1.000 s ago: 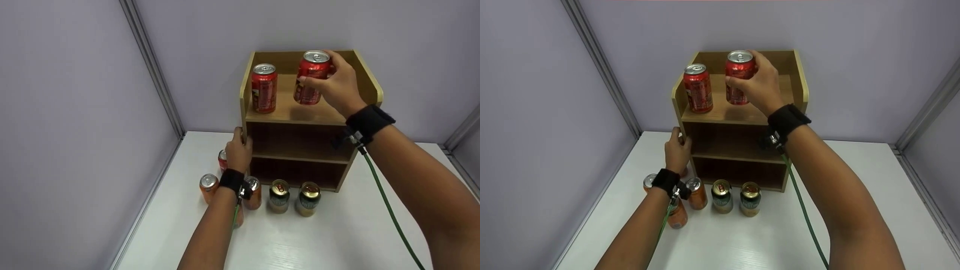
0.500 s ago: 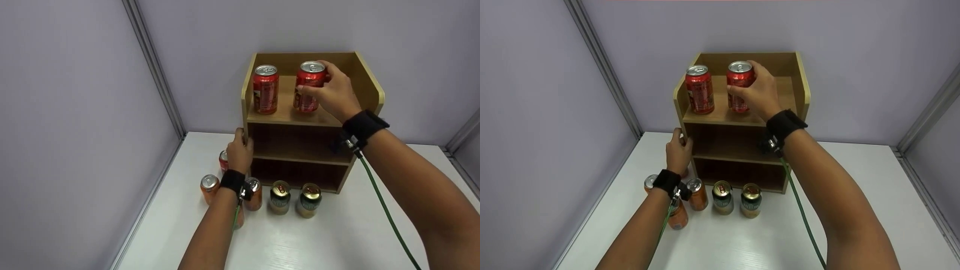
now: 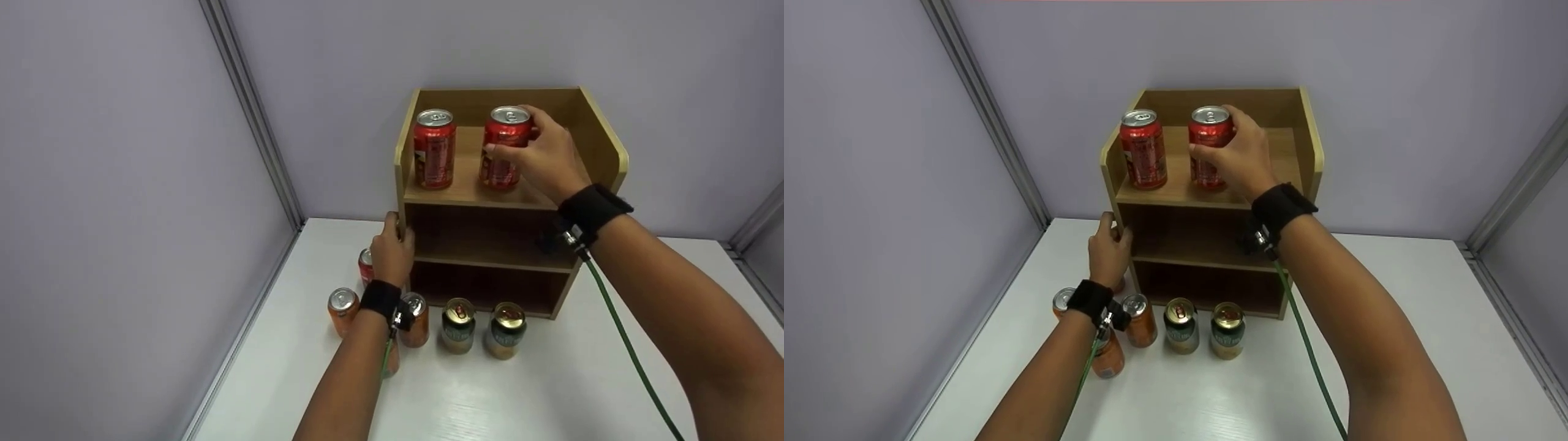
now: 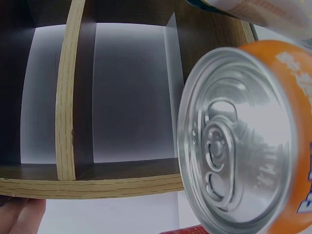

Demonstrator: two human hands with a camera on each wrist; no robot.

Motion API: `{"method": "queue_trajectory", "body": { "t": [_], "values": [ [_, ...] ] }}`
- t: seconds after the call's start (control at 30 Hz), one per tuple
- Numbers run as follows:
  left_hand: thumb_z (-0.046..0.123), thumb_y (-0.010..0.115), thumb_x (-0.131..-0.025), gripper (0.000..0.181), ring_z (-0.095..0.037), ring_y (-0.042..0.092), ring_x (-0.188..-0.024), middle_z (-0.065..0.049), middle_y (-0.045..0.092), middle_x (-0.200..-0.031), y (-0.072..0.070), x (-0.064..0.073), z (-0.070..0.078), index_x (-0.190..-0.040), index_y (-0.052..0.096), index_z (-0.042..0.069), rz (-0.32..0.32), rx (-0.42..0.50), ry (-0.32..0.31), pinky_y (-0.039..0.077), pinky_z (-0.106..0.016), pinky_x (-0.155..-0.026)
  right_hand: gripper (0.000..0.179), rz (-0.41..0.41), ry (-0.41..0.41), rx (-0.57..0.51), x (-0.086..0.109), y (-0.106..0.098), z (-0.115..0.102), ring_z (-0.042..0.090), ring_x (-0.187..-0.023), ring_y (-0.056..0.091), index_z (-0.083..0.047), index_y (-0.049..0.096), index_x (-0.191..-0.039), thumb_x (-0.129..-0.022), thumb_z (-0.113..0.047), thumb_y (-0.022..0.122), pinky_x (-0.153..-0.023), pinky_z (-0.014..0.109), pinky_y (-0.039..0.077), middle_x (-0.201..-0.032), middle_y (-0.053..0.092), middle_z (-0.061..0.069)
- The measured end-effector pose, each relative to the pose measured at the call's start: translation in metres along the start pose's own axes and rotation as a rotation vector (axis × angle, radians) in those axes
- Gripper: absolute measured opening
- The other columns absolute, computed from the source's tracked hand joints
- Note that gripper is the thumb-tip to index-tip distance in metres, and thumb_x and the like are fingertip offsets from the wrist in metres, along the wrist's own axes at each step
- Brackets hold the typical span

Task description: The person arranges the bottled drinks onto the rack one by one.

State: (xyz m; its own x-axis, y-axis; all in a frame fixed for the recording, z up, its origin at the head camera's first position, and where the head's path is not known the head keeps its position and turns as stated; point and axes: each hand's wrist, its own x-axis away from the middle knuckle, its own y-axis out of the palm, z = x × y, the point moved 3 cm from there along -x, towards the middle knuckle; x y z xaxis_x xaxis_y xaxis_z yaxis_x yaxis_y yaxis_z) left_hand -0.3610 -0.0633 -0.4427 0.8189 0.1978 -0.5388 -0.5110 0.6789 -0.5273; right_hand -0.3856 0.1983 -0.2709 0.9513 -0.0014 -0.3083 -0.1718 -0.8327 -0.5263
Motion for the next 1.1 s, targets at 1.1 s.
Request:
{"method": "queue_trajectory", "body": {
  "t": [1.1],
  "values": [
    [0.018,0.065,-0.101,0.019,-0.036,0.075,-0.072,-0.017,0.076,-0.08,-0.008,0.0,0.0,-0.116,0.061,0.007,0.031,-0.007,0.018,0.056,-0.051,-0.063,0.087,0.0,-0.061,-0.16,-0.004,0.013,0.003,0.028,-0.139,0.055,-0.017,0.037,-0.161,-0.089,-0.031,0.085,-0.115,0.049,0.048,-0.156,0.052,0.012]
  ]
}}
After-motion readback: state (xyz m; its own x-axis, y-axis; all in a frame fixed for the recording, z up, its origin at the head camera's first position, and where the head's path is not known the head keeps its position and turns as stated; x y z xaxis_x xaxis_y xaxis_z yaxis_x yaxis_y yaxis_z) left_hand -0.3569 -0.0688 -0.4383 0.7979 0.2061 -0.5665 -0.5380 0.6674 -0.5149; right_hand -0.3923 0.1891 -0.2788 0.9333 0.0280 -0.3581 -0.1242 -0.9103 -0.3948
